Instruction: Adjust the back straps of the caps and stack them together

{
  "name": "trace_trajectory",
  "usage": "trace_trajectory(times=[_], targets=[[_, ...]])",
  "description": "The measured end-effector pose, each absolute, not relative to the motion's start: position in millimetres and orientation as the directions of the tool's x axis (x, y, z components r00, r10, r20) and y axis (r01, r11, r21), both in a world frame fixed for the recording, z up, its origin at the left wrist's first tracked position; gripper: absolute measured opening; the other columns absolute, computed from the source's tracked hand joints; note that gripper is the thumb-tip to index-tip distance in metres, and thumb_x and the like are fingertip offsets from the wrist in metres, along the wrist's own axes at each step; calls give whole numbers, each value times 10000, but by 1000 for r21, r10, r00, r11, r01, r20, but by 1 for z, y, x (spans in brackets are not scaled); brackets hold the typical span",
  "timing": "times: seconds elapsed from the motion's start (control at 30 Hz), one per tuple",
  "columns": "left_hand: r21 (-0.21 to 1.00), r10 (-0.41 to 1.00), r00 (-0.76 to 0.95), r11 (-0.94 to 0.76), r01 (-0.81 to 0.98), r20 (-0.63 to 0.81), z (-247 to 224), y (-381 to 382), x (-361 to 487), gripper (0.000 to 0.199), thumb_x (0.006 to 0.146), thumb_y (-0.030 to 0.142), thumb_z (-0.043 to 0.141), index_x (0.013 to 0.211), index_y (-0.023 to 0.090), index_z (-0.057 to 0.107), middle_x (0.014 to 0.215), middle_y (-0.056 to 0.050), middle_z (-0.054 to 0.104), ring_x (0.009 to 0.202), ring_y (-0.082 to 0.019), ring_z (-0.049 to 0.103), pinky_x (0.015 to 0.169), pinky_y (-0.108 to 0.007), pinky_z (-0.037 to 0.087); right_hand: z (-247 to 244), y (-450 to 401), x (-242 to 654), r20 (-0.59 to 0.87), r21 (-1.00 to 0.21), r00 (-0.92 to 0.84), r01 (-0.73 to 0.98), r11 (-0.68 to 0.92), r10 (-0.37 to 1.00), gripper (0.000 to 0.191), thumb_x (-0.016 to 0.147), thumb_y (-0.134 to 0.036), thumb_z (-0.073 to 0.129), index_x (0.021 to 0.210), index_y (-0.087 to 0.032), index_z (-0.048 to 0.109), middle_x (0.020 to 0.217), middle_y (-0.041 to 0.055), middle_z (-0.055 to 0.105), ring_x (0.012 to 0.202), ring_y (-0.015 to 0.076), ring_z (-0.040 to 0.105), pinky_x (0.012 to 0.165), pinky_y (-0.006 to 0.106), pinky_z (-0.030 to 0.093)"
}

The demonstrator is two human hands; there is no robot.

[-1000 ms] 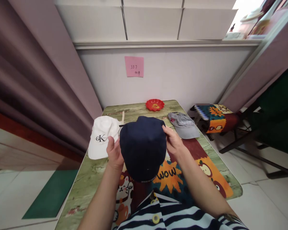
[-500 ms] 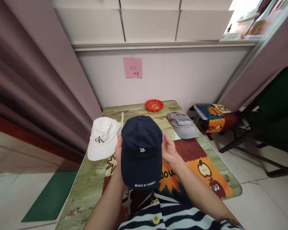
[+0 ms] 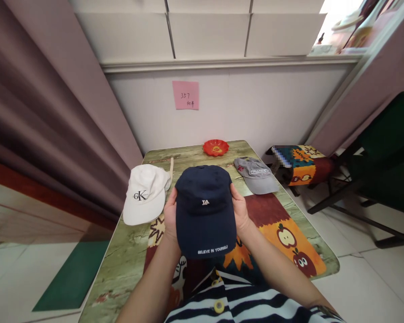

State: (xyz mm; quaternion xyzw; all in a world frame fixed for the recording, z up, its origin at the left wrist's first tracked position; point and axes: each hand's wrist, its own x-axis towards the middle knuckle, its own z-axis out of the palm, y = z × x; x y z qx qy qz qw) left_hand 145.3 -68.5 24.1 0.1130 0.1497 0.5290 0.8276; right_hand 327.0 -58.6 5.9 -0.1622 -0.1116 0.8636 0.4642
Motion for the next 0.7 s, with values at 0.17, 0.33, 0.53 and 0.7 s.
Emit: trace_trajectory(times=[0.17, 0.33, 0.53, 0.7], targets=[[362, 879, 463, 472, -804, -117, 19, -63, 144, 538, 985, 483, 336, 1257, 172, 680, 1224, -77, 717, 1355, -292, 494, 1212, -493, 219, 7, -57, 325, -201, -301, -534, -764, -570, 821, 621, 970, -605, 304, 1219, -171, 672, 1147, 99, 746, 1160, 269, 646, 1122, 546, 365], [356, 897, 408, 443, -823, -174, 23, -66, 146, 562, 966, 520, 369, 1267, 157, 675, 1203, -93, 726, 1305, -312, 547, 1191, -507, 274, 2, -58, 325, -191, -330, -560, -736, -590, 806, 632, 933, -643, 384, 1239, -162, 657, 1168, 104, 739, 1163, 280, 643, 1120, 555, 363], [332, 896, 423, 444, -832, -137, 28, -70, 151, 517, 989, 464, 360, 1379, 217, 592, 1273, -65, 693, 1314, -285, 543, 1203, -487, 254, -1, -58, 327, -188, -351, -559, -730, -587, 808, 685, 927, -680, 349, 1260, -159, 645, 1203, 112, 724, 1175, 282, 636, 1127, 555, 353], [329, 853, 522, 491, -807, 5, 32, -73, 156, 707, 945, 674, 291, 1481, 248, 467, 1419, -62, 581, 1385, -291, 457, 1217, -479, 195, 1, -59, 327, -174, -359, -553, -735, -575, 815, 703, 921, -697, 338, 1259, -164, 648, 1222, 112, 715, 1192, 281, 625, 1139, 551, 340]])
